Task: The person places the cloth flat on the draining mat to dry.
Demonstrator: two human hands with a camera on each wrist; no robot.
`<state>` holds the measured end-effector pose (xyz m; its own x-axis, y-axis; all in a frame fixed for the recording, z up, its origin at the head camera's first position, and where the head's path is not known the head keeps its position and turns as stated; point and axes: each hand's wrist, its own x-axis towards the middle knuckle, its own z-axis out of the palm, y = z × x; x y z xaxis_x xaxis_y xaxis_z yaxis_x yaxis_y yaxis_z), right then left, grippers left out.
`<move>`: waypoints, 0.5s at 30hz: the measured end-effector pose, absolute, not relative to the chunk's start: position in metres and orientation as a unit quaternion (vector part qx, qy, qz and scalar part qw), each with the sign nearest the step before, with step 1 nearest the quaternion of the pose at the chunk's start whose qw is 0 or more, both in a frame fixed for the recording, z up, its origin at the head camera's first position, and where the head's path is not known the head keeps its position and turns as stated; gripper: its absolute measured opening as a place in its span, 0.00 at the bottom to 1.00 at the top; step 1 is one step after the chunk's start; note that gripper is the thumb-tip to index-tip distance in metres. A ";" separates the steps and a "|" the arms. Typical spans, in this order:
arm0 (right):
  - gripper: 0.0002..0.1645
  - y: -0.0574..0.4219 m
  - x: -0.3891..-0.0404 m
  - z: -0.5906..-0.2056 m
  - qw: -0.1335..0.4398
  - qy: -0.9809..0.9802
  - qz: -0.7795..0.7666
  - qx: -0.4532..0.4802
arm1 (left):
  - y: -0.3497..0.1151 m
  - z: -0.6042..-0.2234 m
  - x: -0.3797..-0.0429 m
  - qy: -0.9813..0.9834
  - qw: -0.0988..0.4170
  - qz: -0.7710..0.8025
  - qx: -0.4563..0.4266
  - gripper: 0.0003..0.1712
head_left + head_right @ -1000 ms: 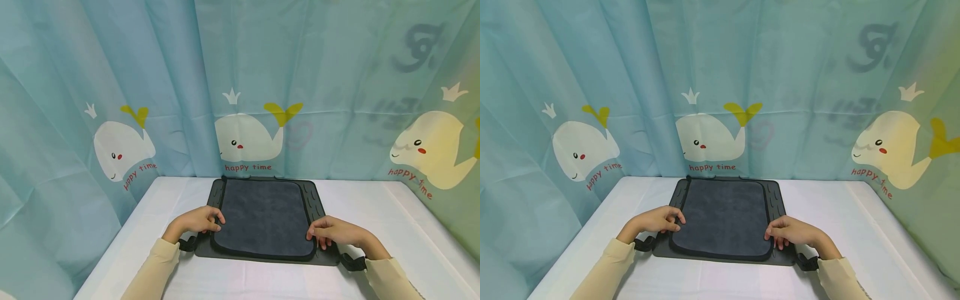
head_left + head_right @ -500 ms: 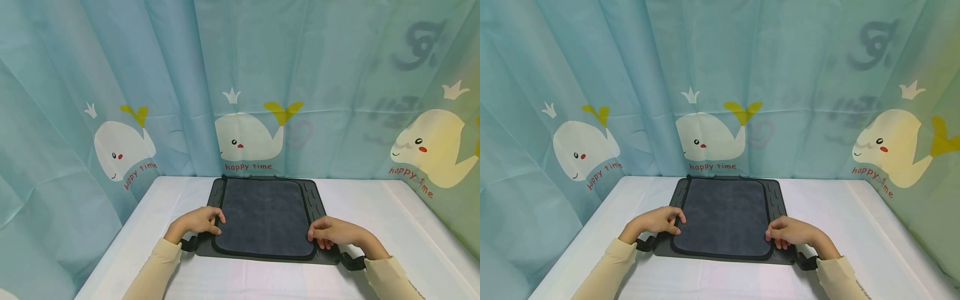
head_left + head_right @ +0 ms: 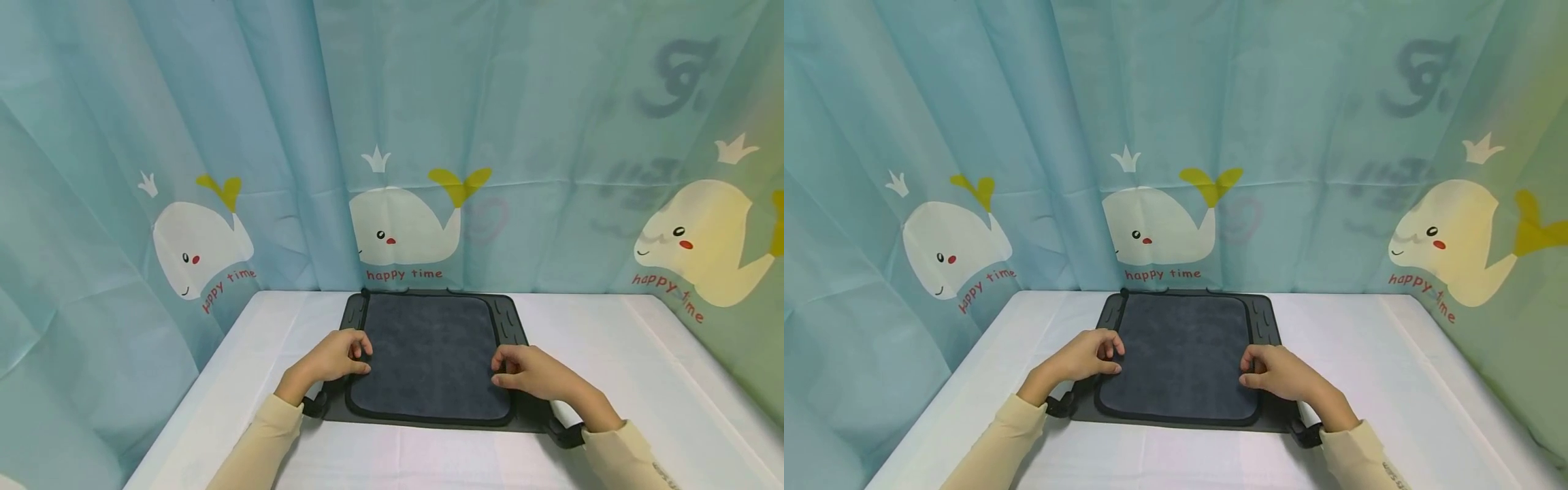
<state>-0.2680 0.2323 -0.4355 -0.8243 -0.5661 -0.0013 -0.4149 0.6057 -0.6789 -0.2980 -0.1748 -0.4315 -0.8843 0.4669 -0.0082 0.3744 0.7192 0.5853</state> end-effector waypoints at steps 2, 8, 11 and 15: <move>0.17 0.231 -0.267 -0.438 0.095 0.904 -0.327 -0.257 | -0.174 -0.432 -0.296 0.930 0.065 0.286 0.221 0.17; 0.34 0.231 -0.265 -0.443 0.113 0.924 -0.297 -0.213 | -0.173 -0.435 -0.293 0.952 0.066 0.237 0.182 0.41; 0.36 0.231 -0.265 -0.444 0.120 0.926 -0.294 -0.203 | -0.172 -0.435 -0.292 0.960 0.075 0.213 0.168 0.48; 0.37 0.232 -0.265 -0.444 0.128 0.927 -0.296 -0.193 | -0.173 -0.434 -0.291 0.962 0.086 0.200 0.163 0.49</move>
